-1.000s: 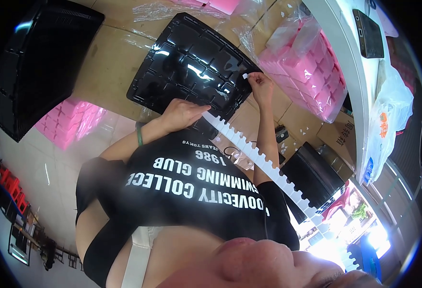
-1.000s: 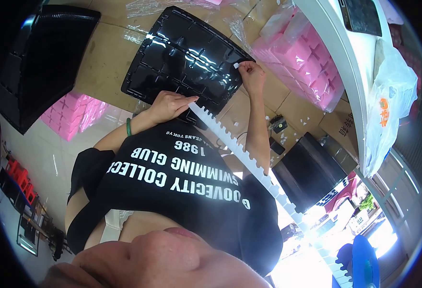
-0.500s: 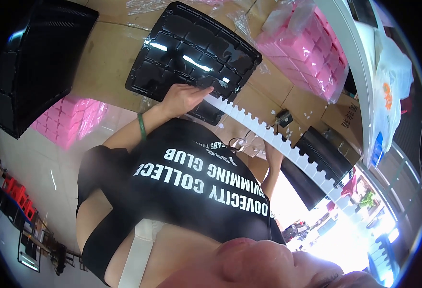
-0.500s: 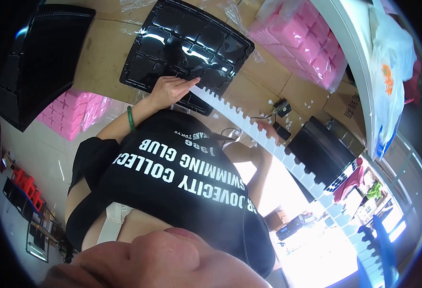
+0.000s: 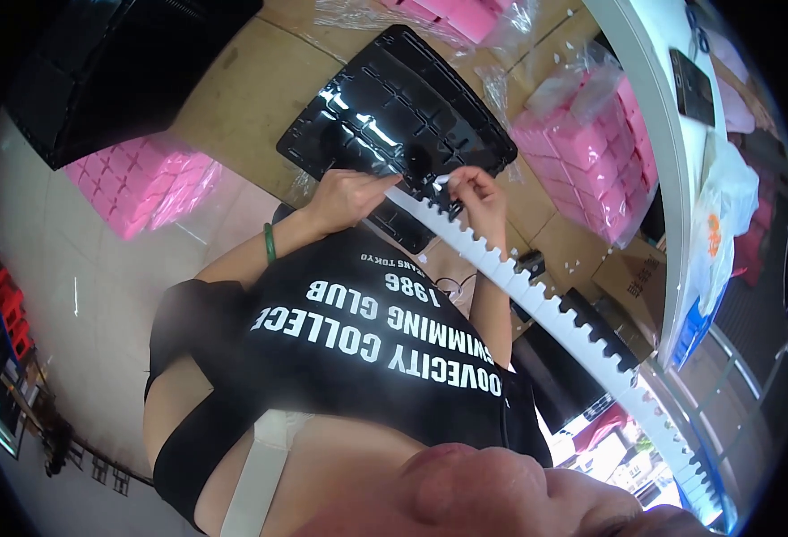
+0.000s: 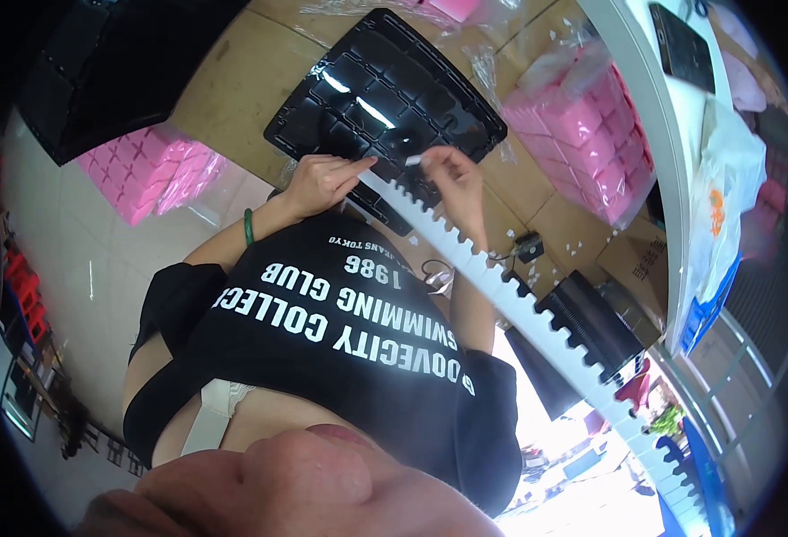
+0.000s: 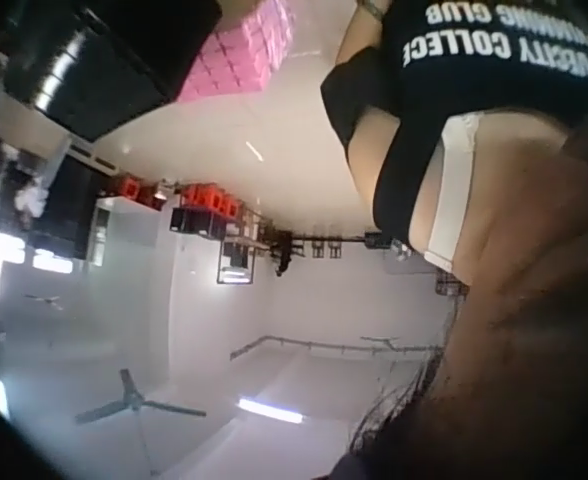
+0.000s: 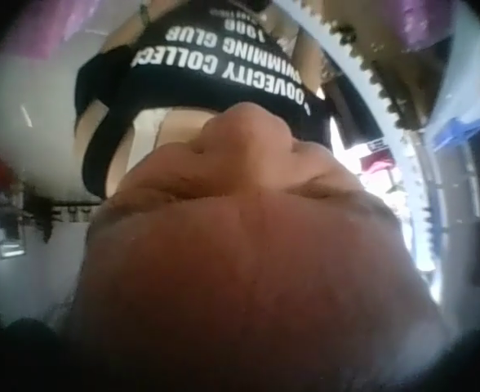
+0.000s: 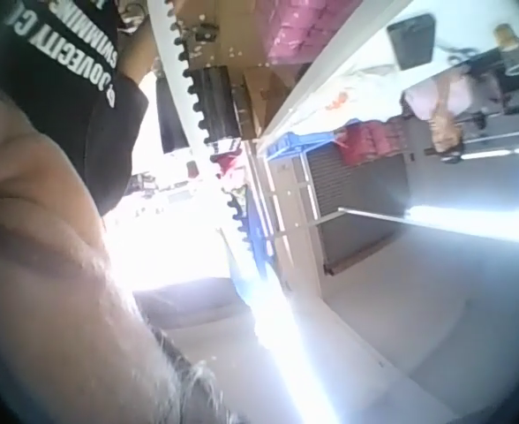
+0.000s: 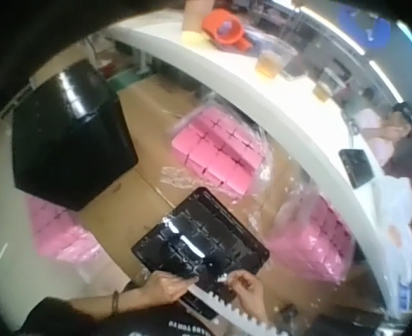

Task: The person assembles small plastic components into a plastic tray by hand, then applies adhesive strips to the assembled components.

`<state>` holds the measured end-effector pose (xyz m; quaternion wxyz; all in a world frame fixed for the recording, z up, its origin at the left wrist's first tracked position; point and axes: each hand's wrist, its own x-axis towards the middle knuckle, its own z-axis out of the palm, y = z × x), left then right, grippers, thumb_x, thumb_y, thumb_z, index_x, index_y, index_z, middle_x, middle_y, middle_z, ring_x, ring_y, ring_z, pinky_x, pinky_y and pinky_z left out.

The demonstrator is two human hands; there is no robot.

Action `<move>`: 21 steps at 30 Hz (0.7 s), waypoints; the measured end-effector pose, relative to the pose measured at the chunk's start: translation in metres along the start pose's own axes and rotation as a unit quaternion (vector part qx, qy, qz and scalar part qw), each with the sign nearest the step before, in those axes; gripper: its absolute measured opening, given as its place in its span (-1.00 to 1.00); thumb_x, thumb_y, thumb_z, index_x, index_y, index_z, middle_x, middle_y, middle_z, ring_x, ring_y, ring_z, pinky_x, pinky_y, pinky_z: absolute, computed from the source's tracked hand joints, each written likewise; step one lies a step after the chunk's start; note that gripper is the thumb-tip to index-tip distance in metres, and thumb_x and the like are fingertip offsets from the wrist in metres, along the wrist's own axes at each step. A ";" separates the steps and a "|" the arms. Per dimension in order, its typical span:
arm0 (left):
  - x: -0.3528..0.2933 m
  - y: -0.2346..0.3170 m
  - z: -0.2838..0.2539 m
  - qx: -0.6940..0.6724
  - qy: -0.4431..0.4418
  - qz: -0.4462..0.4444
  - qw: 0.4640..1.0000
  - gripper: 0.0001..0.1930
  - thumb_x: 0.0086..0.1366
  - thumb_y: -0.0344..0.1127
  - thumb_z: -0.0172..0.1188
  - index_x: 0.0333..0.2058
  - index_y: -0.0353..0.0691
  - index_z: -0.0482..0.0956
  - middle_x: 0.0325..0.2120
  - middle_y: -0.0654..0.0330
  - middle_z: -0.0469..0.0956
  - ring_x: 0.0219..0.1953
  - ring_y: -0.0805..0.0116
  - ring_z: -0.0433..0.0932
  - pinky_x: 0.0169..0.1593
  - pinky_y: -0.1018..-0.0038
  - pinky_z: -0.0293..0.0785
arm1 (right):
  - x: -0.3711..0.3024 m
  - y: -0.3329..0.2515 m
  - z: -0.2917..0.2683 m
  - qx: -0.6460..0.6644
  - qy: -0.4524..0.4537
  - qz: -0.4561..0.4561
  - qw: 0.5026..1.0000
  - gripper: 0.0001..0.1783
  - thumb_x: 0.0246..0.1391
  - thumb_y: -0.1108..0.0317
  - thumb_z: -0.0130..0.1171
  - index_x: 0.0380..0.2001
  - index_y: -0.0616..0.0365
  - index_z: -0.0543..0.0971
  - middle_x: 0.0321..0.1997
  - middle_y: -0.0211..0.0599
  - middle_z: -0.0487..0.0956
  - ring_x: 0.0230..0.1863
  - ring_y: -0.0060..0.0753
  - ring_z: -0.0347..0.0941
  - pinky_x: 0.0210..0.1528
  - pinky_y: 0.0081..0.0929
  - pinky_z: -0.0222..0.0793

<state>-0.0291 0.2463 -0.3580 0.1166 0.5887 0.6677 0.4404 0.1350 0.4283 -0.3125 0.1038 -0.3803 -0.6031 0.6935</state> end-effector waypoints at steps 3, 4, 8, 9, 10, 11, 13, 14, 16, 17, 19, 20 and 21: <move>-0.002 -0.003 -0.006 -0.003 0.013 -0.023 1.000 -0.67 0.05 -0.40 0.21 -0.13 -0.18 0.61 -0.61 0.20 0.54 -0.59 0.27 0.54 -0.46 0.40 0.49 | 0.063 -0.018 0.006 -0.096 0.021 -0.038 0.994 -0.88 0.06 0.43 0.23 -0.32 0.21 0.63 -0.46 -0.59 0.53 -0.46 -0.83 0.31 -0.39 -0.80 0.22; -0.004 -0.005 -0.005 -0.005 0.001 -0.022 1.000 -0.66 0.05 -0.39 0.22 -0.13 -0.17 0.61 -0.63 0.22 0.53 -0.60 0.28 0.53 -0.47 0.41 0.48 | 0.085 -0.022 0.016 -0.119 0.022 -0.048 0.991 -0.89 0.06 0.42 0.24 -0.34 0.21 0.63 -0.47 -0.61 0.53 -0.47 -0.85 0.31 -0.41 -0.80 0.22; 0.000 -0.010 0.002 -0.016 0.012 -0.001 1.000 -0.64 0.04 -0.36 0.24 -0.11 -0.14 0.60 -0.67 0.26 0.49 -0.63 0.33 0.50 -0.49 0.43 0.46 | 0.180 -0.004 0.051 -0.256 0.042 -0.115 0.959 -0.83 -0.01 0.33 0.28 -0.38 0.20 0.65 -0.48 -0.43 0.59 -0.50 -0.66 0.43 -0.40 -0.65 0.32; 0.001 -0.012 0.002 -0.011 0.002 -0.001 1.000 -0.64 0.04 -0.34 0.25 -0.11 -0.12 0.60 -0.66 0.27 0.51 -0.61 0.36 0.52 -0.49 0.45 0.46 | 0.195 -0.002 0.059 -0.336 0.056 -0.125 0.932 -0.82 -0.05 0.29 0.29 -0.40 0.17 0.65 -0.47 -0.34 0.61 -0.49 -0.54 0.49 -0.37 -0.56 0.38; 0.004 -0.014 0.003 -0.013 0.005 -0.006 1.000 -0.64 0.04 -0.34 0.25 -0.11 -0.12 0.60 -0.66 0.27 0.51 -0.61 0.36 0.52 -0.49 0.45 0.46 | 0.207 0.003 0.062 -0.339 0.051 -0.122 0.932 -0.82 -0.05 0.29 0.29 -0.40 0.17 0.65 -0.47 -0.34 0.61 -0.49 -0.54 0.49 -0.37 -0.56 0.38; 0.006 -0.015 0.002 -0.019 0.007 -0.014 1.000 -0.64 0.04 -0.34 0.25 -0.11 -0.12 0.61 -0.65 0.27 0.52 -0.60 0.36 0.53 -0.49 0.45 0.46 | 0.217 0.007 0.067 -0.399 0.067 -0.144 0.903 -0.82 -0.08 0.28 0.28 -0.42 0.15 0.65 -0.45 -0.29 0.61 -0.45 -0.40 0.52 -0.32 -0.45 0.41; 0.010 -0.018 0.002 -0.029 0.010 -0.027 0.999 -0.64 0.05 -0.34 0.24 -0.11 -0.12 0.61 -0.65 0.26 0.52 -0.60 0.35 0.54 -0.50 0.45 0.46 | 0.227 0.017 0.070 -0.472 0.092 -0.163 0.861 -0.86 -0.10 0.29 0.24 -0.48 0.10 0.64 -0.45 -0.26 0.61 -0.36 -0.15 0.55 -0.25 -0.25 0.43; 0.010 -0.020 0.000 -0.035 0.012 -0.035 0.999 -0.65 0.05 -0.34 0.24 -0.11 -0.12 0.61 -0.64 0.26 0.53 -0.59 0.35 0.54 -0.50 0.44 0.46 | 0.227 0.018 0.074 -0.474 0.084 -0.161 0.862 -0.86 -0.10 0.29 0.24 -0.48 0.10 0.64 -0.45 -0.26 0.61 -0.36 -0.15 0.55 -0.25 -0.25 0.43; 0.013 -0.025 -0.003 -0.044 0.013 -0.047 0.998 -0.65 0.05 -0.34 0.24 -0.11 -0.12 0.61 -0.63 0.25 0.54 -0.59 0.34 0.55 -0.50 0.44 0.46 | 0.228 0.020 0.078 -0.488 0.092 -0.181 0.849 -0.87 -0.11 0.29 0.25 -0.51 0.10 0.63 -0.47 -0.26 0.60 -0.38 -0.16 0.54 -0.26 -0.27 0.43; 0.015 -0.026 -0.003 -0.054 0.009 -0.053 0.997 -0.65 0.05 -0.34 0.24 -0.11 -0.12 0.61 -0.63 0.25 0.54 -0.59 0.33 0.55 -0.50 0.44 0.46 | 0.229 0.019 0.080 -0.490 0.091 -0.175 0.849 -0.87 -0.11 0.29 0.25 -0.51 0.10 0.63 -0.47 -0.26 0.60 -0.38 -0.16 0.54 -0.26 -0.27 0.43; 0.017 -0.027 -0.004 -0.068 0.001 -0.058 0.996 -0.65 0.05 -0.35 0.24 -0.12 -0.12 0.61 -0.63 0.25 0.54 -0.59 0.33 0.55 -0.51 0.44 0.47 | 0.230 0.017 0.083 -0.488 0.115 -0.156 0.851 -0.85 -0.13 0.32 0.28 -0.46 0.14 0.65 -0.47 -0.24 0.62 -0.41 -0.22 0.56 -0.29 -0.33 0.45; 0.019 -0.027 -0.005 -0.073 0.001 -0.057 0.996 -0.65 0.05 -0.35 0.24 -0.12 -0.12 0.61 -0.63 0.25 0.54 -0.59 0.32 0.55 -0.50 0.43 0.47 | 0.229 0.019 0.085 -0.489 0.118 -0.152 0.851 -0.85 -0.13 0.32 0.28 -0.46 0.14 0.65 -0.47 -0.24 0.62 -0.41 -0.22 0.56 -0.29 -0.33 0.45; 0.020 -0.028 -0.005 -0.078 0.001 -0.054 0.995 -0.65 0.05 -0.35 0.24 -0.12 -0.12 0.61 -0.63 0.25 0.54 -0.59 0.32 0.55 -0.50 0.43 0.47 | 0.229 0.020 0.088 -0.509 0.104 -0.179 0.836 -0.86 -0.14 0.33 0.28 -0.47 0.15 0.64 -0.47 -0.23 0.61 -0.41 -0.20 0.57 -0.28 -0.32 0.45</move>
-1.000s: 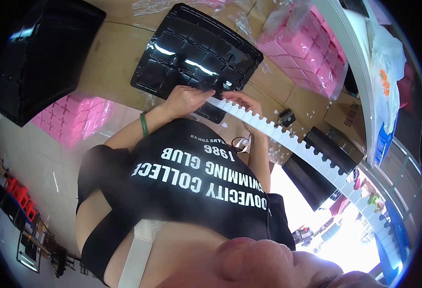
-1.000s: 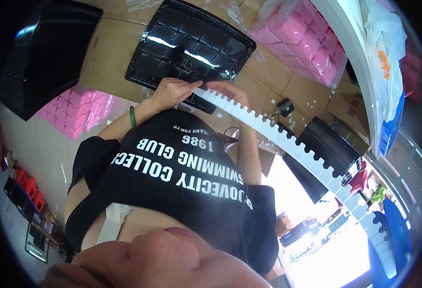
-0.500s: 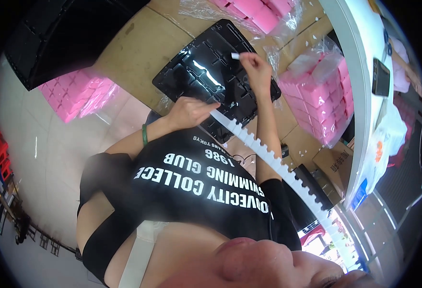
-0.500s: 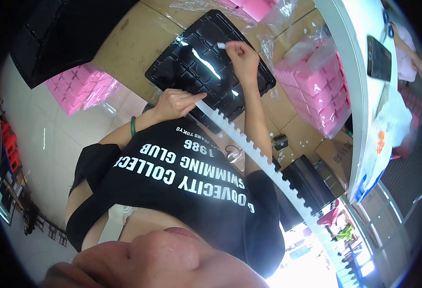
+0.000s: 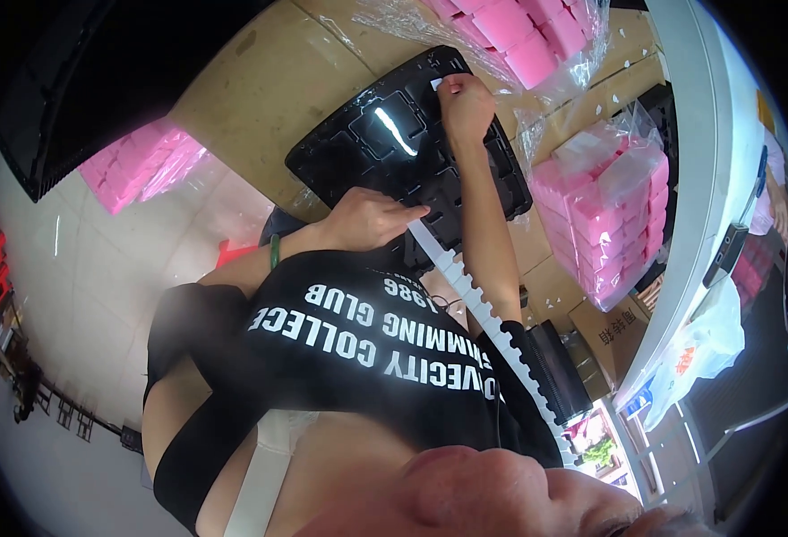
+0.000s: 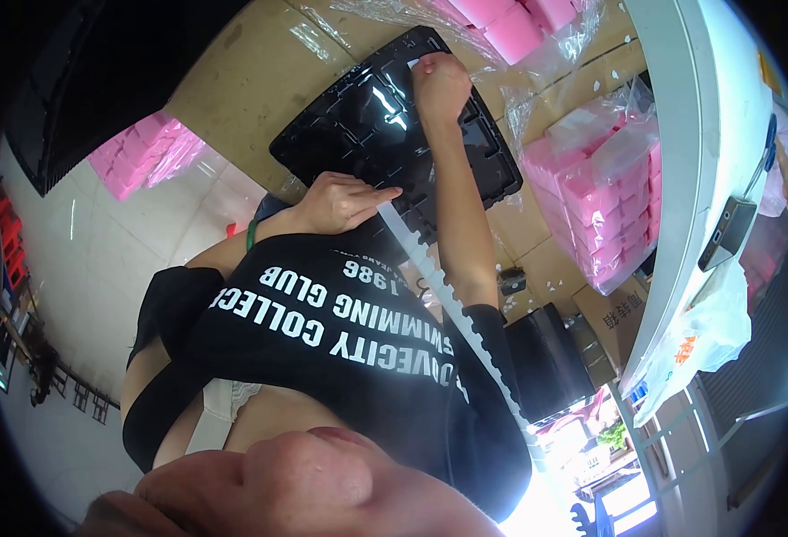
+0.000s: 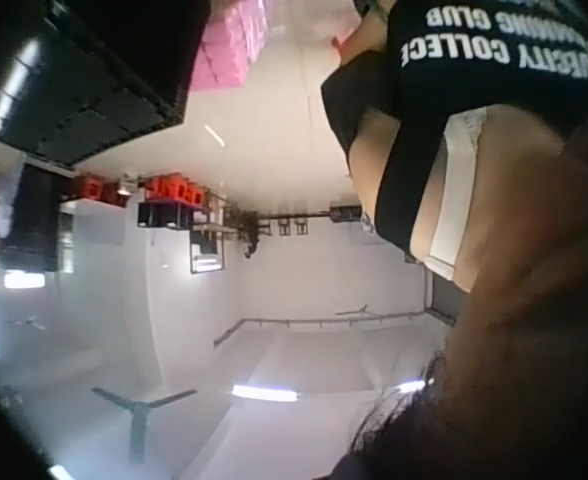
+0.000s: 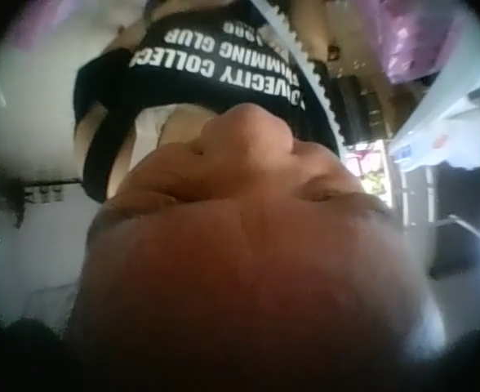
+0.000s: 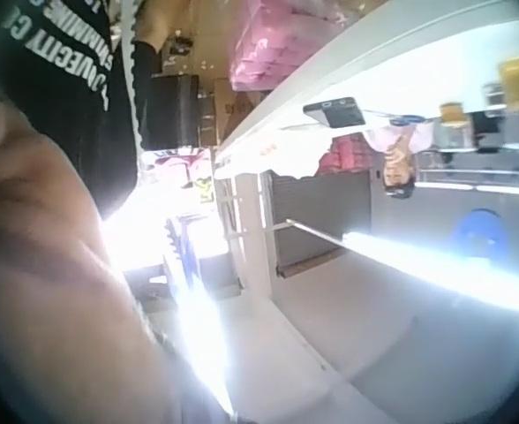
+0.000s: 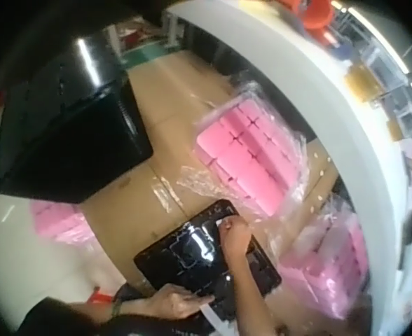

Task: The person assembles small plastic components into a plastic tray by hand, then applies adhesive strips to the assembled components.

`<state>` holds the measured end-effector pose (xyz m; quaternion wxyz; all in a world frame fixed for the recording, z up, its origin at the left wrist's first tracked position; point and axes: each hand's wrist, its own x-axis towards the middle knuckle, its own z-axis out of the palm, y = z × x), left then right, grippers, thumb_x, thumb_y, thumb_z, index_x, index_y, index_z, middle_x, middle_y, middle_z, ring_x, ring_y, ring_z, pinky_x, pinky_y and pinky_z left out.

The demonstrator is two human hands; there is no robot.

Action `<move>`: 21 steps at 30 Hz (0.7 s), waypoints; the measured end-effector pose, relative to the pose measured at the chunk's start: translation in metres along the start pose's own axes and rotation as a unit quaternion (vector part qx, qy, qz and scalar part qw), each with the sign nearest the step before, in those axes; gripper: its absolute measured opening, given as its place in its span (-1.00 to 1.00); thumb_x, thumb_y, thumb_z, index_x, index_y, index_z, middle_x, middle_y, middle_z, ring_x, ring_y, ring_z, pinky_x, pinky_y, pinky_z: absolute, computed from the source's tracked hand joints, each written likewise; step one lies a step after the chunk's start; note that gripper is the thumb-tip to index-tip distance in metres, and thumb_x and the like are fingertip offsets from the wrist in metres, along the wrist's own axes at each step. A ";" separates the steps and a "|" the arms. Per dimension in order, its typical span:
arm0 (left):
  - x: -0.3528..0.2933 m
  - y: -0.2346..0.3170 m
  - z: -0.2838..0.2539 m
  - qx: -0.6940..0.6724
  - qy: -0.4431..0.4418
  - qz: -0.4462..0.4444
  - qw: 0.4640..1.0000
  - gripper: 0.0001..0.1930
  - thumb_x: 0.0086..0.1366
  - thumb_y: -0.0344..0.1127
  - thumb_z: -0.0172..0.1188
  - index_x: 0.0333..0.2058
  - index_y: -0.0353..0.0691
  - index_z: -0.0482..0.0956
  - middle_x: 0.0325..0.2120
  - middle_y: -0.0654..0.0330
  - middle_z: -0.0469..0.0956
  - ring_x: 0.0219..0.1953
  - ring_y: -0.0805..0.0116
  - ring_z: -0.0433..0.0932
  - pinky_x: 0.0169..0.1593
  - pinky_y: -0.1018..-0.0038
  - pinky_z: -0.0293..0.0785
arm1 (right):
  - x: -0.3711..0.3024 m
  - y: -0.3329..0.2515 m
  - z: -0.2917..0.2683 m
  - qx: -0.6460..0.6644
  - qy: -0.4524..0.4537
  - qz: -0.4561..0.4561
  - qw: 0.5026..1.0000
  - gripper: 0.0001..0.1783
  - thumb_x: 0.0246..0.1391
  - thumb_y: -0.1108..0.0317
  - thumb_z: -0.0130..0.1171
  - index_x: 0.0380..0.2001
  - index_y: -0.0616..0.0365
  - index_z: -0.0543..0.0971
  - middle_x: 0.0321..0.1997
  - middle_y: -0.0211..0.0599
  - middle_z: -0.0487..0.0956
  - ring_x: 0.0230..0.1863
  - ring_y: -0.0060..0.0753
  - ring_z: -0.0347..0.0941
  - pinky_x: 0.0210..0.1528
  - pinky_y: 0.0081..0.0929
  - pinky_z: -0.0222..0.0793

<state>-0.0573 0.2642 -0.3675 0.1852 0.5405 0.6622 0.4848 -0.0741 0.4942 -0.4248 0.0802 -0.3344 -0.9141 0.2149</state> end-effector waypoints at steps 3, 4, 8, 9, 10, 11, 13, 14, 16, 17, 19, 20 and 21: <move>0.001 -0.002 0.000 -0.004 -0.017 0.004 1.000 -0.65 0.05 -0.36 0.24 -0.12 -0.12 0.61 -0.63 0.24 0.54 -0.58 0.31 0.56 -0.50 0.42 0.48 | 0.000 0.001 -0.007 0.034 -0.051 -0.063 0.996 -0.85 -0.15 0.35 0.29 -0.47 0.17 0.65 -0.52 -0.25 0.61 -0.48 -0.30 0.55 -0.33 -0.38 0.45; 0.001 0.000 0.000 -0.002 -0.018 0.006 1.000 -0.65 0.05 -0.36 0.24 -0.12 -0.12 0.61 -0.63 0.24 0.54 -0.58 0.31 0.56 -0.50 0.42 0.48 | -0.002 0.003 -0.013 0.091 -0.070 -0.020 0.993 -0.84 -0.14 0.34 0.31 -0.46 0.17 0.66 -0.55 -0.28 0.60 -0.53 -0.40 0.51 -0.38 -0.44 0.42; 0.003 0.000 -0.002 -0.004 -0.033 0.008 0.999 -0.66 0.05 -0.35 0.24 -0.13 -0.11 0.62 -0.62 0.23 0.55 -0.57 0.30 0.56 -0.50 0.42 0.48 | -0.010 0.008 -0.020 0.181 -0.087 0.094 0.975 -0.84 -0.15 0.33 0.31 -0.46 0.17 0.66 -0.48 -0.25 0.60 -0.51 -0.39 0.50 -0.36 -0.48 0.41; 0.003 0.001 -0.002 0.002 -0.041 0.009 0.999 -0.66 0.04 -0.35 0.24 -0.13 -0.11 0.62 -0.62 0.23 0.55 -0.57 0.29 0.56 -0.50 0.42 0.48 | -0.013 0.007 -0.019 0.182 -0.068 0.104 0.975 -0.85 -0.13 0.33 0.30 -0.46 0.17 0.66 -0.48 -0.25 0.60 -0.51 -0.39 0.49 -0.36 -0.48 0.40; 0.002 0.002 -0.002 0.006 -0.041 0.011 0.999 -0.66 0.04 -0.35 0.24 -0.13 -0.11 0.62 -0.62 0.23 0.55 -0.57 0.29 0.56 -0.50 0.42 0.48 | -0.013 0.006 -0.018 0.185 -0.066 0.101 0.975 -0.85 -0.13 0.33 0.30 -0.46 0.17 0.66 -0.48 -0.25 0.60 -0.51 -0.39 0.49 -0.36 -0.48 0.40; 0.002 0.003 0.001 0.009 -0.032 0.020 0.999 -0.66 0.05 -0.34 0.24 -0.13 -0.12 0.62 -0.63 0.22 0.55 -0.58 0.29 0.56 -0.50 0.42 0.48 | -0.012 0.007 -0.016 0.168 -0.049 0.087 0.981 -0.86 -0.12 0.34 0.28 -0.47 0.17 0.66 -0.47 -0.24 0.60 -0.50 -0.36 0.50 -0.35 -0.45 0.41; 0.000 0.005 0.003 0.016 -0.022 0.032 0.999 -0.66 0.05 -0.34 0.24 -0.13 -0.13 0.62 -0.63 0.22 0.54 -0.58 0.29 0.56 -0.50 0.41 0.48 | -0.008 0.011 -0.010 0.153 -0.029 0.070 0.985 -0.86 -0.11 0.34 0.27 -0.47 0.16 0.66 -0.46 -0.22 0.60 -0.49 -0.32 0.51 -0.34 -0.41 0.42; -0.001 0.006 0.004 0.021 -0.022 0.032 0.999 -0.67 0.05 -0.34 0.24 -0.14 -0.14 0.62 -0.64 0.22 0.54 -0.59 0.29 0.56 -0.51 0.41 0.47 | -0.006 0.013 -0.007 0.121 -0.001 0.045 0.992 -0.86 -0.09 0.33 0.27 -0.46 0.16 0.66 -0.50 -0.25 0.60 -0.51 -0.35 0.50 -0.35 -0.42 0.42; -0.005 0.009 0.006 0.029 -0.020 0.034 0.999 -0.67 0.06 -0.34 0.24 -0.14 -0.15 0.62 -0.64 0.22 0.54 -0.59 0.29 0.56 -0.51 0.41 0.47 | -0.003 0.016 -0.005 0.089 0.029 0.019 0.995 -0.85 -0.07 0.31 0.27 -0.45 0.16 0.66 -0.53 -0.28 0.60 -0.53 -0.39 0.49 -0.36 -0.42 0.41; -0.007 0.010 0.007 0.034 -0.016 0.033 0.999 -0.67 0.06 -0.34 0.24 -0.14 -0.15 0.62 -0.64 0.22 0.54 -0.59 0.29 0.56 -0.51 0.41 0.47 | 0.000 0.013 -0.005 0.070 0.009 0.047 0.996 -0.88 -0.10 0.34 0.24 -0.49 0.16 0.64 -0.49 -0.23 0.59 -0.46 -0.26 0.51 -0.31 -0.33 0.43; -0.010 0.009 0.007 0.038 -0.009 0.033 0.999 -0.67 0.07 -0.34 0.24 -0.14 -0.15 0.62 -0.65 0.22 0.54 -0.59 0.30 0.56 -0.52 0.41 0.47 | 0.005 0.010 -0.001 0.050 -0.011 0.073 0.996 -0.90 -0.13 0.37 0.21 -0.52 0.15 0.63 -0.45 -0.17 0.59 -0.39 -0.13 0.54 -0.25 -0.24 0.44; -0.013 0.012 0.005 0.037 -0.020 0.028 0.999 -0.64 0.06 -0.37 0.23 -0.10 -0.16 0.60 -0.62 0.21 0.55 -0.58 0.31 0.57 -0.49 0.43 0.49 | 0.006 0.009 0.003 -0.033 0.010 -0.012 0.999 -0.90 -0.13 0.38 0.21 -0.53 0.16 0.63 -0.46 -0.17 0.59 -0.39 -0.11 0.54 -0.24 -0.22 0.44; -0.015 0.014 0.004 0.035 -0.030 0.022 0.999 -0.61 0.05 -0.40 0.23 -0.07 -0.17 0.59 -0.60 0.20 0.57 -0.56 0.33 0.58 -0.46 0.46 0.51 | 0.005 0.009 0.005 -0.116 0.030 -0.096 0.988 -0.90 -0.13 0.38 0.20 -0.53 0.16 0.62 -0.46 -0.17 0.59 -0.38 -0.10 0.54 -0.24 -0.21 0.44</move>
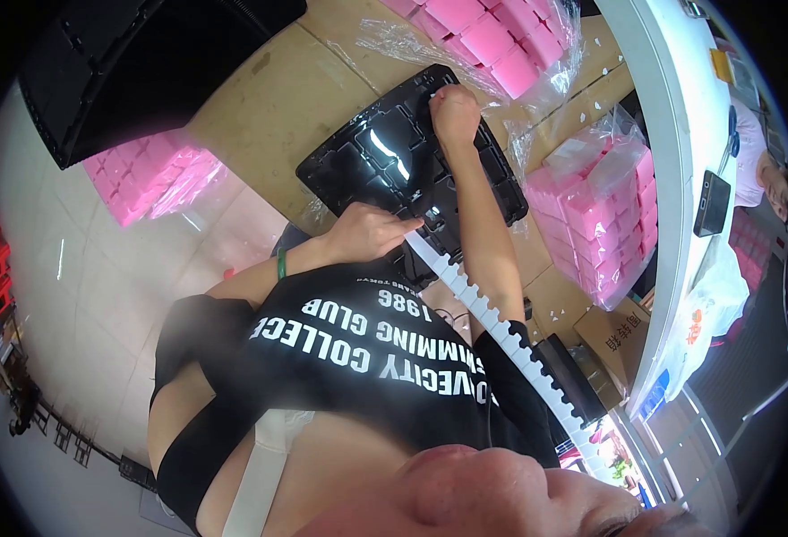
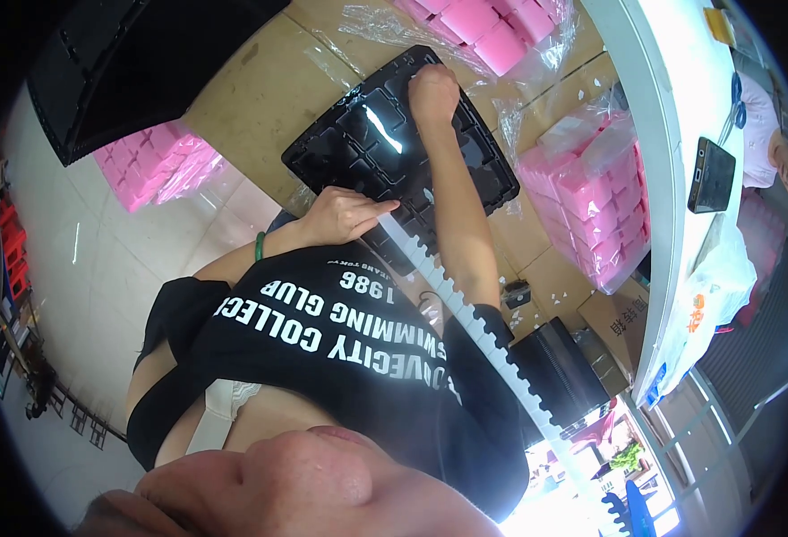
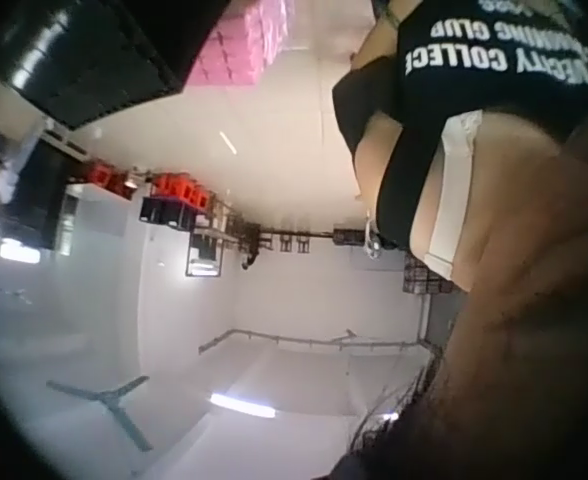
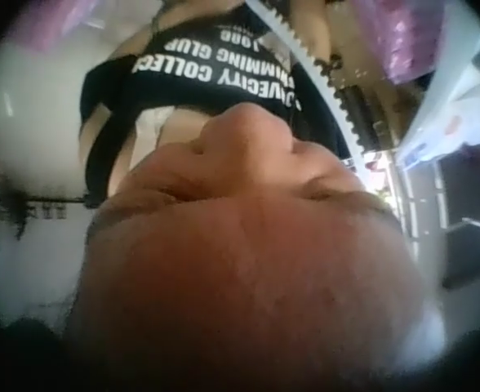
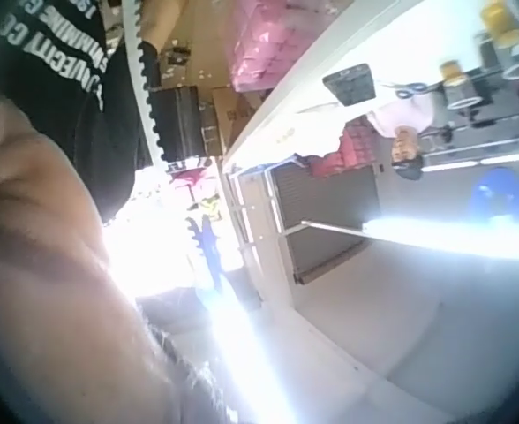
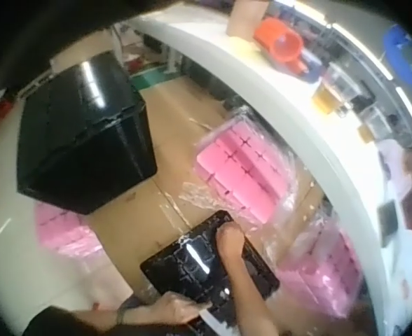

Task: The person assembles small plastic components into a plastic tray by hand, then applies adhesive strips to the assembled components.

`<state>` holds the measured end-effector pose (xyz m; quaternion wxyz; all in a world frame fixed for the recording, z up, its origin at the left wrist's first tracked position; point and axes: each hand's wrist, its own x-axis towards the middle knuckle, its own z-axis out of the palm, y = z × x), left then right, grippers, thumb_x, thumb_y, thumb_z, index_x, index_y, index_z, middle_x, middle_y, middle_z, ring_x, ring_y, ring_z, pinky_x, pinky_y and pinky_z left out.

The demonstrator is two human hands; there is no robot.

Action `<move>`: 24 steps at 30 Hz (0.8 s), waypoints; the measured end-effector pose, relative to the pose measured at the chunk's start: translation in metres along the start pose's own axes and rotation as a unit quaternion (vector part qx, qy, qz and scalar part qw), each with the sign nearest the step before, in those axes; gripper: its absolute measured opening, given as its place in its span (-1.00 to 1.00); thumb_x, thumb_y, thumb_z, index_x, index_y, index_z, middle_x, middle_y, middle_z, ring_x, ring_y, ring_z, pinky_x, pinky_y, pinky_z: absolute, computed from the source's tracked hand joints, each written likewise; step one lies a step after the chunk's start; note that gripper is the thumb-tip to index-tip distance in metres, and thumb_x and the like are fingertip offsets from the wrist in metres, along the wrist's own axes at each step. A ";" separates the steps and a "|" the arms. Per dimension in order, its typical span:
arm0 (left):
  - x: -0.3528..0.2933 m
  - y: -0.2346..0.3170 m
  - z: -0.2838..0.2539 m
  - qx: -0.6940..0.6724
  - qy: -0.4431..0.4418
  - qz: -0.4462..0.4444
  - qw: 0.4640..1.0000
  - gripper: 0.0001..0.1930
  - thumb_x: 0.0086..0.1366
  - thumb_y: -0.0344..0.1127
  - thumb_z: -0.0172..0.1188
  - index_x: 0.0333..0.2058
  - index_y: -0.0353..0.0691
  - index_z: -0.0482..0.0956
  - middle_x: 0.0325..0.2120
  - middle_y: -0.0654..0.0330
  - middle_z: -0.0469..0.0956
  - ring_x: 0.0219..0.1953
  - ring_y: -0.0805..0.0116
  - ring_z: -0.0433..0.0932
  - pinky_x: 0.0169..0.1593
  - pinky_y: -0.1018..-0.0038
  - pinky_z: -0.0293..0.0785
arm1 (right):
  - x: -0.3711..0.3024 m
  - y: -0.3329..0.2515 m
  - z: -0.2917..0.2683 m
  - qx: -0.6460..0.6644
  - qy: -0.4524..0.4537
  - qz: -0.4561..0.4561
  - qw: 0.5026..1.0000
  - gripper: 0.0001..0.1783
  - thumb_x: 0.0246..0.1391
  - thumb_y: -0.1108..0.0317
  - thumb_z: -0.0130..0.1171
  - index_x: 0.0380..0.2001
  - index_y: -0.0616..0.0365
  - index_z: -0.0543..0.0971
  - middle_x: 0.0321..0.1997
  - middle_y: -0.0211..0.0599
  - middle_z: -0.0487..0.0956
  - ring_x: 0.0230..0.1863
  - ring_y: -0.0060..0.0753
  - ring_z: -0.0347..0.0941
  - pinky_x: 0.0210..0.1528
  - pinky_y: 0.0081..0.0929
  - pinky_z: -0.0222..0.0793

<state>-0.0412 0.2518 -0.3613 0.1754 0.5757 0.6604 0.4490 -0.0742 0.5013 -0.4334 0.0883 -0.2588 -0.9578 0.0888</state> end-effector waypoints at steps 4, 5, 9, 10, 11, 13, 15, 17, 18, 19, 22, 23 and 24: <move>-0.005 0.000 -0.003 0.013 0.011 -0.004 1.000 -0.61 0.05 -0.40 0.22 -0.08 -0.19 0.59 -0.60 0.21 0.57 -0.56 0.33 0.58 -0.47 0.45 0.51 | -0.002 -0.004 -0.018 0.143 -0.117 -0.064 0.981 -0.88 -0.13 0.38 0.22 -0.49 0.19 0.63 -0.47 -0.17 0.59 -0.42 -0.17 0.54 -0.28 -0.28 0.44; -0.004 0.001 -0.002 0.010 0.014 -0.002 1.000 -0.62 0.05 -0.40 0.22 -0.08 -0.19 0.59 -0.60 0.21 0.57 -0.57 0.32 0.58 -0.47 0.44 0.51 | -0.010 -0.001 -0.020 0.212 -0.094 0.009 0.973 -0.87 -0.12 0.38 0.23 -0.47 0.20 0.63 -0.47 -0.17 0.58 -0.46 -0.22 0.52 -0.31 -0.33 0.43; -0.006 0.001 -0.003 0.008 0.017 -0.006 1.000 -0.63 0.05 -0.39 0.22 -0.09 -0.18 0.60 -0.59 0.21 0.58 -0.57 0.31 0.57 -0.46 0.43 0.51 | -0.046 -0.003 -0.033 0.300 -0.050 0.120 0.945 -0.85 -0.08 0.39 0.27 -0.42 0.23 0.64 -0.52 -0.27 0.54 -0.58 -0.50 0.39 -0.45 -0.53 0.33; -0.007 0.000 -0.003 0.009 0.016 -0.004 1.000 -0.63 0.05 -0.39 0.22 -0.09 -0.18 0.60 -0.59 0.21 0.58 -0.57 0.31 0.57 -0.46 0.43 0.51 | -0.055 -0.004 -0.038 0.311 -0.036 0.143 0.939 -0.86 -0.07 0.40 0.28 -0.43 0.24 0.63 -0.54 -0.31 0.53 -0.59 -0.56 0.35 -0.47 -0.57 0.30; -0.007 0.000 -0.002 0.009 0.023 0.005 1.000 -0.64 0.06 -0.39 0.22 -0.10 -0.17 0.61 -0.59 0.21 0.58 -0.57 0.31 0.58 -0.46 0.43 0.51 | -0.065 -0.006 -0.045 0.324 -0.031 0.160 0.932 -0.88 -0.05 0.43 0.28 -0.43 0.25 0.63 -0.56 -0.38 0.50 -0.59 -0.66 0.30 -0.49 -0.64 0.25; -0.006 -0.001 0.000 0.010 0.027 0.014 0.999 -0.65 0.06 -0.39 0.22 -0.10 -0.17 0.61 -0.59 0.20 0.58 -0.56 0.31 0.58 -0.46 0.43 0.51 | -0.076 -0.001 -0.043 0.349 -0.026 0.169 0.921 -0.89 -0.05 0.44 0.27 -0.42 0.25 0.64 -0.56 -0.39 0.50 -0.60 -0.67 0.28 -0.50 -0.64 0.24; -0.002 0.000 0.004 0.004 0.011 0.014 1.000 -0.71 0.07 -0.32 0.23 -0.18 -0.13 0.64 -0.62 0.21 0.56 -0.57 0.28 0.57 -0.52 0.39 0.45 | -0.077 -0.001 -0.050 0.340 -0.025 0.164 0.926 -0.90 -0.02 0.42 0.26 -0.42 0.22 0.63 -0.55 -0.37 0.49 -0.59 -0.61 0.30 -0.50 -0.59 0.25; 0.001 0.004 0.006 -0.006 -0.005 0.013 1.000 -0.69 0.07 -0.36 0.23 -0.15 -0.16 0.63 -0.61 0.19 0.57 -0.57 0.29 0.58 -0.49 0.41 0.48 | -0.066 0.001 -0.050 0.316 -0.024 0.137 0.938 -0.89 -0.01 0.39 0.25 -0.42 0.21 0.63 -0.53 -0.35 0.50 -0.57 -0.56 0.33 -0.47 -0.55 0.27; 0.003 0.008 0.007 -0.013 -0.014 0.019 1.000 -0.67 0.08 -0.39 0.22 -0.12 -0.18 0.62 -0.59 0.18 0.58 -0.57 0.29 0.58 -0.47 0.43 0.51 | -0.057 0.001 -0.053 0.288 -0.017 0.101 0.952 -0.87 0.00 0.36 0.25 -0.42 0.19 0.63 -0.52 -0.32 0.50 -0.56 -0.50 0.35 -0.44 -0.52 0.29; 0.003 0.011 0.009 -0.010 -0.015 0.024 1.000 -0.67 0.08 -0.39 0.22 -0.12 -0.18 0.62 -0.59 0.18 0.58 -0.57 0.29 0.58 -0.47 0.43 0.51 | -0.048 0.001 -0.056 0.267 -0.031 0.092 0.959 -0.85 0.02 0.30 0.22 -0.43 0.17 0.62 -0.47 -0.26 0.53 -0.45 -0.32 0.43 -0.34 -0.39 0.35; 0.005 0.012 0.011 -0.017 -0.014 0.015 1.000 -0.68 0.07 -0.39 0.22 -0.13 -0.18 0.62 -0.59 0.17 0.59 -0.57 0.28 0.59 -0.47 0.42 0.51 | -0.023 0.000 -0.041 0.198 -0.025 0.048 0.979 -0.85 0.02 0.30 0.19 -0.43 0.16 0.60 -0.42 -0.23 0.55 -0.35 -0.22 0.47 -0.26 -0.31 0.38; 0.005 0.012 0.011 -0.018 -0.015 0.009 1.000 -0.67 0.07 -0.39 0.22 -0.13 -0.19 0.62 -0.58 0.16 0.59 -0.57 0.28 0.59 -0.47 0.42 0.51 | -0.017 0.001 -0.034 0.193 -0.029 0.043 0.980 -0.87 0.00 0.31 0.18 -0.46 0.14 0.59 -0.39 -0.21 0.56 -0.29 -0.16 0.48 -0.21 -0.25 0.39; 0.005 0.011 0.011 -0.018 -0.014 0.003 1.000 -0.67 0.07 -0.40 0.22 -0.12 -0.19 0.61 -0.57 0.16 0.59 -0.56 0.28 0.59 -0.47 0.42 0.52 | -0.012 0.004 -0.028 0.192 -0.033 0.042 0.980 -0.87 0.00 0.31 0.18 -0.46 0.14 0.59 -0.39 -0.21 0.56 -0.29 -0.16 0.48 -0.21 -0.25 0.39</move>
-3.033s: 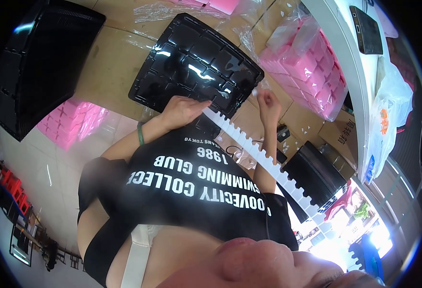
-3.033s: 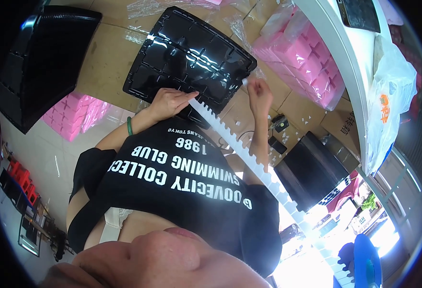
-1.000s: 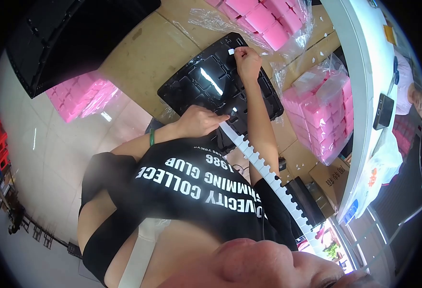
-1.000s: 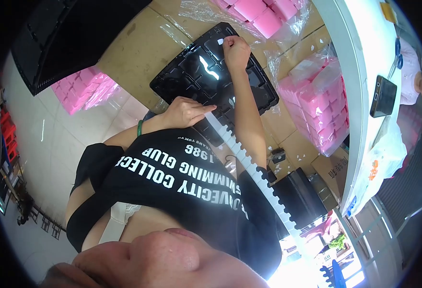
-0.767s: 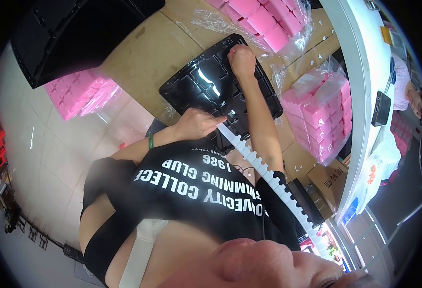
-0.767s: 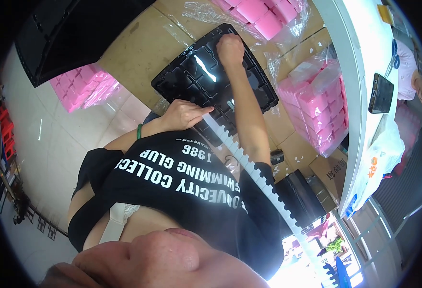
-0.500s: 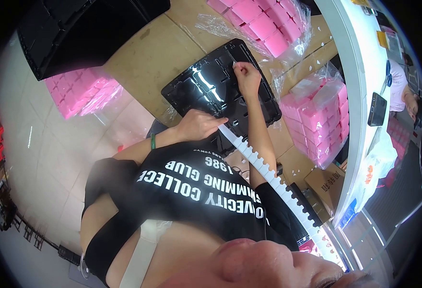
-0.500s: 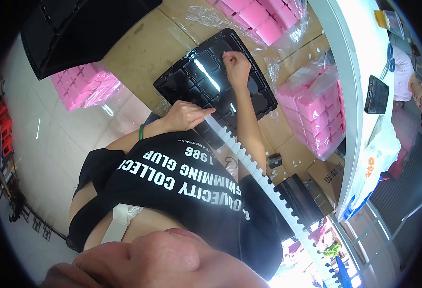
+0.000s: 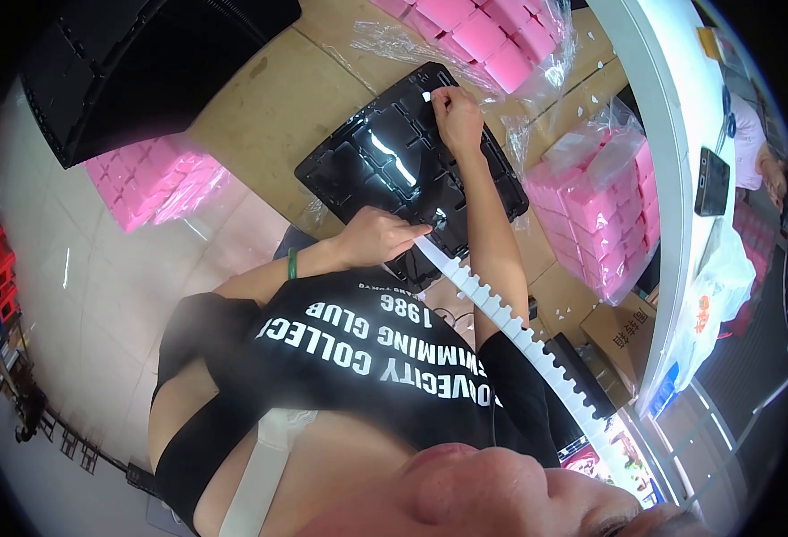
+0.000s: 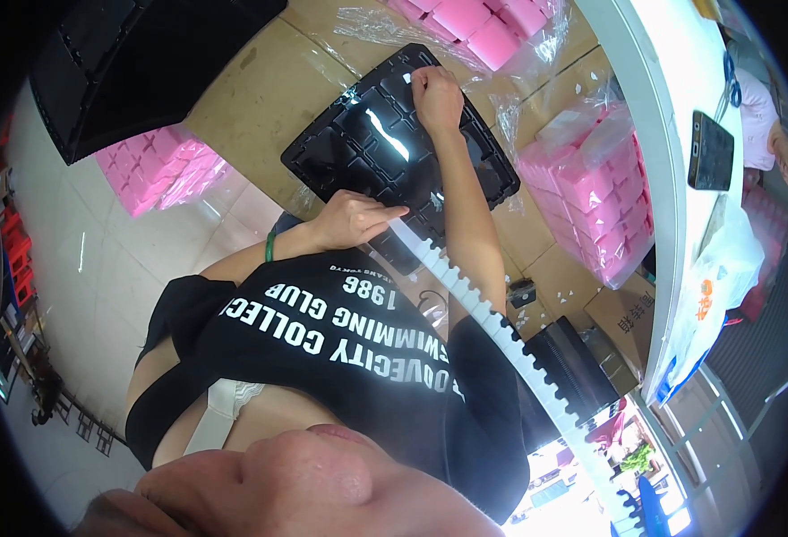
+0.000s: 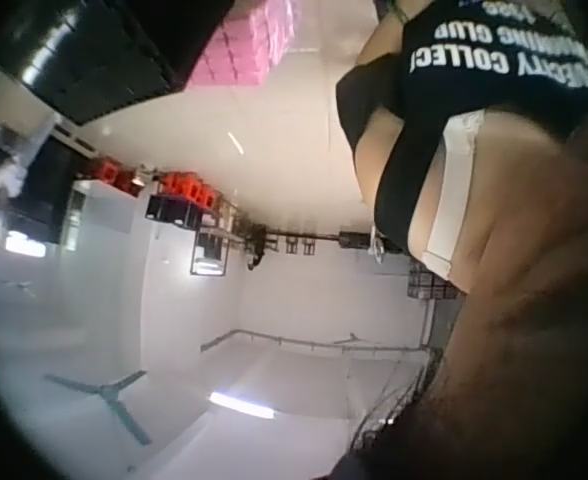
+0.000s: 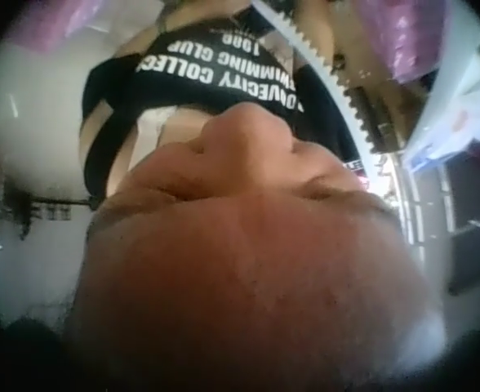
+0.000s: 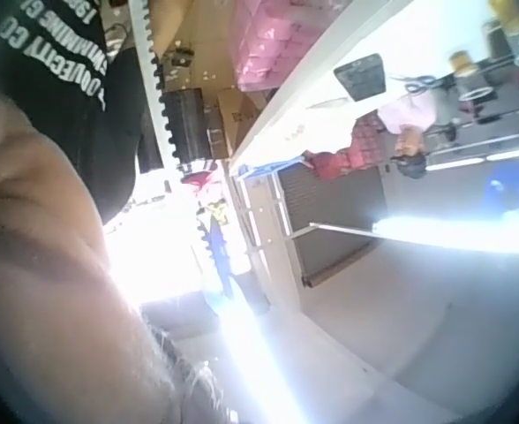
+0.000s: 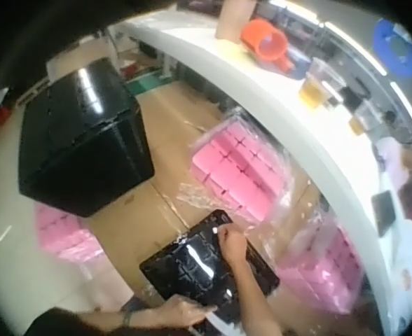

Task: The person assembles small plastic components into a plastic tray by hand, then applies adhesive strips to the assembled components.

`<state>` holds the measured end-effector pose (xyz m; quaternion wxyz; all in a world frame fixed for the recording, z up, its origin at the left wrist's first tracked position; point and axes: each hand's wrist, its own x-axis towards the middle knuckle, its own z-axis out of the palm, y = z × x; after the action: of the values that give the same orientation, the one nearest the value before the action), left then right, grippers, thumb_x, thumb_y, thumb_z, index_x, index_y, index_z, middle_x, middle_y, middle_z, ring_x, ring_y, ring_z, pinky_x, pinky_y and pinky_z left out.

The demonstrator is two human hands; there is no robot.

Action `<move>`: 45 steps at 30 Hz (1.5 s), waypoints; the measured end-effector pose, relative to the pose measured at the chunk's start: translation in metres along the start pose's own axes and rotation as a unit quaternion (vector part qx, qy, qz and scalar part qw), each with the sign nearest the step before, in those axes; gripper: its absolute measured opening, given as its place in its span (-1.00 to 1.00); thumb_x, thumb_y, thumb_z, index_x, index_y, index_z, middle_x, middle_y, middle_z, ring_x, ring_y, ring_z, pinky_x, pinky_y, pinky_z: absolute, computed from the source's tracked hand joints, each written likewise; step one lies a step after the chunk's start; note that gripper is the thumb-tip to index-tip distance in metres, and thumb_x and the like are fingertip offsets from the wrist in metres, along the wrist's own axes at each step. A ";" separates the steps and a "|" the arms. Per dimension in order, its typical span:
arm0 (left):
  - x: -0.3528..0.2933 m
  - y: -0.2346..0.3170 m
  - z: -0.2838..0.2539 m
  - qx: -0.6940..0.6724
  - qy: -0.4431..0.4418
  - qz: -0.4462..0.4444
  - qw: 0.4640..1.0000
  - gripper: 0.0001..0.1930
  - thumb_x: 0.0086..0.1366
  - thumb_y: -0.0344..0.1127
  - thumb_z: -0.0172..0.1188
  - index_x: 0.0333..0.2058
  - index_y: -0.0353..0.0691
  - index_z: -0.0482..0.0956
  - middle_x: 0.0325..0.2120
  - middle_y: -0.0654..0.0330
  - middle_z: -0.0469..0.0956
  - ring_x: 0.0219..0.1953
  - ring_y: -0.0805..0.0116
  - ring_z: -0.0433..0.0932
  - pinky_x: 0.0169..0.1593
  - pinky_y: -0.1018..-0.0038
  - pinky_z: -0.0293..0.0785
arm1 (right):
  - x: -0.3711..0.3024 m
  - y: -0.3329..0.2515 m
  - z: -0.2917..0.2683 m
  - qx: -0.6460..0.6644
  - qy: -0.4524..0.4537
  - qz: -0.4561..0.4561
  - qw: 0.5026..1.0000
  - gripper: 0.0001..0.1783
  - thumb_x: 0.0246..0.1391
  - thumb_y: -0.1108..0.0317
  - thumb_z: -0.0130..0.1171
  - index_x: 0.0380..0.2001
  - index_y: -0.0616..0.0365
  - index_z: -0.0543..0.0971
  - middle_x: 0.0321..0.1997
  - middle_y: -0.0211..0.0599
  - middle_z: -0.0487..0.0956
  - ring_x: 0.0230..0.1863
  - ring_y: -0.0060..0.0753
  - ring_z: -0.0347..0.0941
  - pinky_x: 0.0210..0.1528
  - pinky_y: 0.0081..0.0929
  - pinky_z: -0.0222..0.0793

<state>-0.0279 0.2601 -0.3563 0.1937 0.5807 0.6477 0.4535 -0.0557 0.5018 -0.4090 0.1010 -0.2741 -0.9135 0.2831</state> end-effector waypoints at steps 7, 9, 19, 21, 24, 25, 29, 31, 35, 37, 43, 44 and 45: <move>-0.001 -0.016 -0.006 0.005 0.045 -0.028 0.999 -0.72 0.10 -0.32 0.22 -0.16 -0.11 0.63 -0.60 0.22 0.58 -0.56 0.28 0.57 -0.50 0.38 0.45 | 0.004 -0.003 0.019 -0.052 0.002 0.068 0.996 -0.88 -0.08 0.29 0.26 -0.46 0.07 0.59 -0.41 -0.34 0.57 -0.25 -0.24 0.49 -0.20 -0.28 0.40; 0.003 -0.019 -0.011 -0.018 0.042 -0.040 0.998 -0.71 0.10 -0.33 0.22 -0.15 -0.10 0.62 -0.59 0.22 0.58 -0.55 0.27 0.58 -0.50 0.38 0.46 | 0.004 -0.006 0.018 -0.033 -0.006 0.099 0.995 -0.87 -0.10 0.28 0.28 -0.45 0.06 0.59 -0.41 -0.37 0.57 -0.24 -0.25 0.49 -0.20 -0.29 0.40; 0.013 -0.027 -0.012 -0.061 0.003 -0.037 0.997 -0.70 0.10 -0.34 0.21 -0.14 -0.09 0.61 -0.56 0.21 0.58 -0.52 0.24 0.59 -0.47 0.36 0.49 | 0.006 0.000 0.017 -0.017 -0.010 0.117 0.993 -0.86 -0.13 0.25 0.27 -0.51 0.05 0.61 -0.45 -0.36 0.57 -0.28 -0.24 0.49 -0.20 -0.29 0.41; 0.013 -0.026 -0.011 -0.064 -0.003 -0.039 0.997 -0.70 0.10 -0.33 0.21 -0.14 -0.09 0.61 -0.57 0.21 0.58 -0.52 0.24 0.59 -0.46 0.36 0.49 | 0.006 -0.005 0.019 -0.038 -0.002 0.127 0.991 -0.87 -0.15 0.26 0.26 -0.53 0.05 0.61 -0.45 -0.35 0.57 -0.29 -0.23 0.49 -0.19 -0.29 0.41; 0.012 -0.028 -0.011 -0.061 -0.008 -0.036 0.997 -0.69 0.09 -0.33 0.22 -0.13 -0.08 0.61 -0.58 0.23 0.58 -0.52 0.25 0.59 -0.45 0.36 0.49 | 0.008 -0.024 0.028 -0.240 -0.066 -0.024 0.968 -0.91 -0.24 0.32 0.21 -0.57 0.04 0.60 -0.46 -0.28 0.57 -0.32 -0.18 0.50 -0.20 -0.27 0.44; 0.012 -0.026 -0.011 -0.063 -0.009 -0.033 0.997 -0.69 0.09 -0.33 0.22 -0.13 -0.08 0.61 -0.58 0.23 0.58 -0.52 0.25 0.59 -0.45 0.36 0.49 | 0.003 -0.026 0.025 -0.168 -0.076 -0.025 0.982 -0.92 -0.22 0.33 0.21 -0.57 0.06 0.60 -0.46 -0.27 0.56 -0.34 -0.19 0.49 -0.22 -0.28 0.43; 0.022 -0.022 -0.018 -0.043 -0.025 -0.030 0.998 -0.75 0.10 -0.31 0.21 -0.20 -0.08 0.63 -0.48 0.20 0.54 -0.43 0.24 0.57 -0.41 0.35 0.48 | -0.025 -0.019 -0.008 0.025 -0.008 0.069 0.997 -0.94 -0.14 0.38 0.22 -0.55 0.11 0.59 -0.47 -0.27 0.55 -0.40 -0.23 0.47 -0.30 -0.34 0.40; 0.026 -0.014 -0.020 -0.044 -0.029 -0.022 0.998 -0.78 0.11 -0.31 0.21 -0.23 -0.07 0.64 -0.44 0.19 0.51 -0.38 0.23 0.55 -0.39 0.34 0.47 | -0.065 -0.014 -0.039 0.084 0.007 0.110 0.990 -0.94 -0.09 0.42 0.24 -0.47 0.13 0.59 -0.48 -0.30 0.54 -0.43 -0.30 0.45 -0.33 -0.42 0.37; 0.038 -0.001 -0.005 -0.101 -0.123 -0.105 0.982 -0.84 0.12 -0.30 0.18 -0.30 -0.07 0.66 -0.42 0.17 0.47 -0.32 0.19 0.52 -0.34 0.29 0.45 | -0.196 0.000 -0.106 0.079 0.015 0.301 0.950 -0.90 0.04 0.44 0.21 -0.35 0.22 0.57 -0.51 -0.45 0.51 -0.43 -0.68 0.39 -0.36 -0.65 0.32; 0.060 0.016 0.026 -0.169 -0.184 -0.091 0.964 -0.84 0.13 -0.34 0.14 -0.35 -0.12 0.67 -0.44 0.14 0.49 -0.31 0.12 0.52 -0.26 0.27 0.45 | -0.304 0.049 -0.138 0.212 0.108 0.384 0.892 -0.85 0.03 0.41 0.22 -0.36 0.28 0.56 -0.53 -0.36 0.53 -0.45 -0.58 0.39 -0.39 -0.58 0.33; 0.157 0.153 0.120 -0.472 -0.174 0.121 0.856 -0.83 0.08 -0.37 0.22 -0.33 -0.27 0.64 -0.32 0.07 0.52 -0.18 0.12 0.52 -0.06 0.28 0.42 | -0.484 0.021 -0.191 -0.282 -0.028 0.561 0.778 -0.75 -0.11 0.26 0.20 -0.35 0.15 0.62 -0.38 -0.07 0.63 -0.30 -0.09 0.58 -0.24 -0.32 0.46; 0.167 0.173 0.133 -0.556 -0.141 0.178 0.799 -0.81 0.08 -0.37 0.25 -0.31 -0.31 0.62 -0.23 0.06 0.52 -0.09 0.12 0.51 0.01 0.30 0.41 | -0.490 0.021 -0.188 -0.280 -0.024 0.565 0.776 -0.75 -0.11 0.26 0.20 -0.35 0.15 0.62 -0.38 -0.07 0.63 -0.30 -0.09 0.58 -0.24 -0.32 0.46; 0.173 0.182 0.133 -0.528 -0.149 0.218 0.807 -0.75 0.08 -0.39 0.27 -0.24 -0.32 0.58 -0.11 0.03 0.45 0.01 0.10 0.46 0.08 0.31 0.37 | -0.493 0.013 -0.180 -0.246 -0.043 0.507 0.825 -0.73 -0.07 0.26 0.19 -0.32 0.17 0.64 -0.35 -0.04 0.63 -0.27 -0.09 0.59 -0.21 -0.33 0.46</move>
<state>0.1374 0.4532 -0.2296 0.4606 0.5749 0.1285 0.6639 0.4205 0.3189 -0.2839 -0.1670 -0.7021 -0.6884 0.0722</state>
